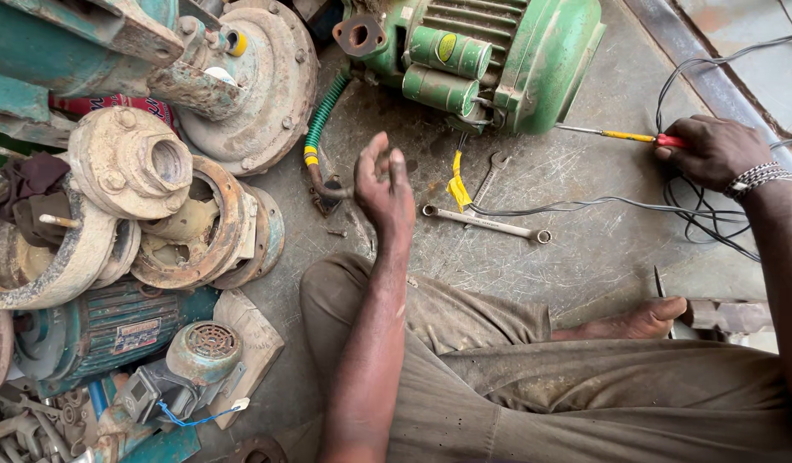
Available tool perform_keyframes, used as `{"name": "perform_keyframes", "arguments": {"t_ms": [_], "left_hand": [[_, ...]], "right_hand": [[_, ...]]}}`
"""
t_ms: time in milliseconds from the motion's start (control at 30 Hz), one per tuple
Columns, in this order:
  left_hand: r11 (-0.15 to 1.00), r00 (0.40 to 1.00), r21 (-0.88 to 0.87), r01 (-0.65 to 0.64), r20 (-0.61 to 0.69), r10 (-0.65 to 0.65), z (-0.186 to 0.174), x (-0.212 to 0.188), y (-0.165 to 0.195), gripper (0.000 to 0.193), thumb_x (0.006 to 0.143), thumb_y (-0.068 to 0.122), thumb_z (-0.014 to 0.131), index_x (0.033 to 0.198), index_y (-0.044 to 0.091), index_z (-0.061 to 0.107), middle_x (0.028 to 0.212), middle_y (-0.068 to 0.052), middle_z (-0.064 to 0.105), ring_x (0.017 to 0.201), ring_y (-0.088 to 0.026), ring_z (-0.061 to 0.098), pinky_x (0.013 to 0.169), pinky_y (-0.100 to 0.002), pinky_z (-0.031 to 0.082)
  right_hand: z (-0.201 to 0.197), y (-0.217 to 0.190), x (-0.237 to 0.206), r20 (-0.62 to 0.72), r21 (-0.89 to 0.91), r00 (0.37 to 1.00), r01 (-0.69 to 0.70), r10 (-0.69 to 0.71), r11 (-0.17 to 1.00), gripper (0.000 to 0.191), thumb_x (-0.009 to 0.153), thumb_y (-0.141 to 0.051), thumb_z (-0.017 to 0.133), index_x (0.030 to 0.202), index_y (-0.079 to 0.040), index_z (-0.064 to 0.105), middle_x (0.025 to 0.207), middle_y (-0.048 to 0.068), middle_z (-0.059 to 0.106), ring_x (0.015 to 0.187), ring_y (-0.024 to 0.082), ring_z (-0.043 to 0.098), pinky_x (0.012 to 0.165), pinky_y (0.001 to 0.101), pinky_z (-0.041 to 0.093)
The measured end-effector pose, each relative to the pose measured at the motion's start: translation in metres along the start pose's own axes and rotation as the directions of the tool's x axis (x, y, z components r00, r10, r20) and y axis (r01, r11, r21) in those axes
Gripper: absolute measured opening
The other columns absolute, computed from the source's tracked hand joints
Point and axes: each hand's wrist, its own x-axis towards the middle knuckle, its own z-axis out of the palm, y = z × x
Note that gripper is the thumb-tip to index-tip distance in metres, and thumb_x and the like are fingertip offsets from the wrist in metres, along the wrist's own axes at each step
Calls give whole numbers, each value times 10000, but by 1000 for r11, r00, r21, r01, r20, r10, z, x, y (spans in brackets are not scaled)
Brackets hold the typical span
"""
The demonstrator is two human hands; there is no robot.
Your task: The person sits on the floor of a repair workshop and works on a small green electric water pump. They use a spanner to loosen fittings on the pump, detach a curved pipe and flange by hand, then use a red-handled screwdriver to unscrew and re-tighten screws on the pump housing.
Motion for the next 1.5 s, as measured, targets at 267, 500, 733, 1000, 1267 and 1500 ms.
{"name": "perform_keyframes", "arguments": {"t_ms": [267, 500, 733, 1000, 1267, 1500], "left_hand": [[997, 996, 47, -60, -63, 63, 119, 83, 86, 1013, 920, 592, 792, 1571, 6, 283, 1536, -225, 403, 1440, -391, 416, 1169, -614, 368], [827, 998, 559, -59, 37, 46, 142, 85, 113, 243, 982, 538, 669, 1086, 330, 743, 1045, 126, 747, 1234, -244, 523, 1103, -555, 320], [713, 824, 450, -538, 105, 556, 118, 84, 94, 246, 741, 376, 828, 873, 201, 717, 990, -34, 637, 1055, -302, 531, 1022, -517, 357], [717, 803, 369, -592, 199, 561, 115, 95, 83, 140, 708, 271, 829, 667, 200, 716, 837, -21, 602, 976, -288, 499, 961, -458, 385], [707, 739, 264, -656, 415, 531, 90, 116, 70, 162, 774, 294, 846, 718, 207, 721, 886, 29, 649, 971, -171, 596, 1173, -476, 320], [662, 693, 266, -700, 475, 542, 70, 119, 76, 148, 726, 262, 812, 811, 173, 730, 957, 12, 648, 1165, -284, 498, 1060, -459, 425]], "right_hand": [[-27, 17, -15, -85, 702, 954, -146, 286, 697, 465, 1061, -320, 802, 836, 48, 631, 704, 65, 575, 670, 114, 511, 643, 329, 462], [-87, -84, 82, -404, 803, 911, 309, 85, 511, 386, 1109, -284, 565, 1405, -51, 646, 1122, -21, 718, 830, 59, 596, 703, 233, 536], [-116, -122, 177, -170, 876, 985, 167, -33, 453, 404, 970, -392, 735, 1195, -57, 759, 913, -51, 724, 777, 29, 618, 701, 253, 538], [-97, -124, 170, -165, 732, 956, -46, 242, 680, 472, 951, -578, 660, 1087, -146, 791, 874, 80, 761, 757, 193, 683, 712, 394, 539], [-83, -139, 131, -201, 652, 933, -100, 298, 751, 523, 939, -640, 566, 1168, -218, 774, 874, 131, 761, 800, 295, 733, 739, 462, 546], [-119, -115, 73, -8, 523, 961, -233, 278, 820, 575, 990, -638, 558, 1026, -102, 761, 805, 168, 714, 757, 357, 726, 720, 499, 562]]}}
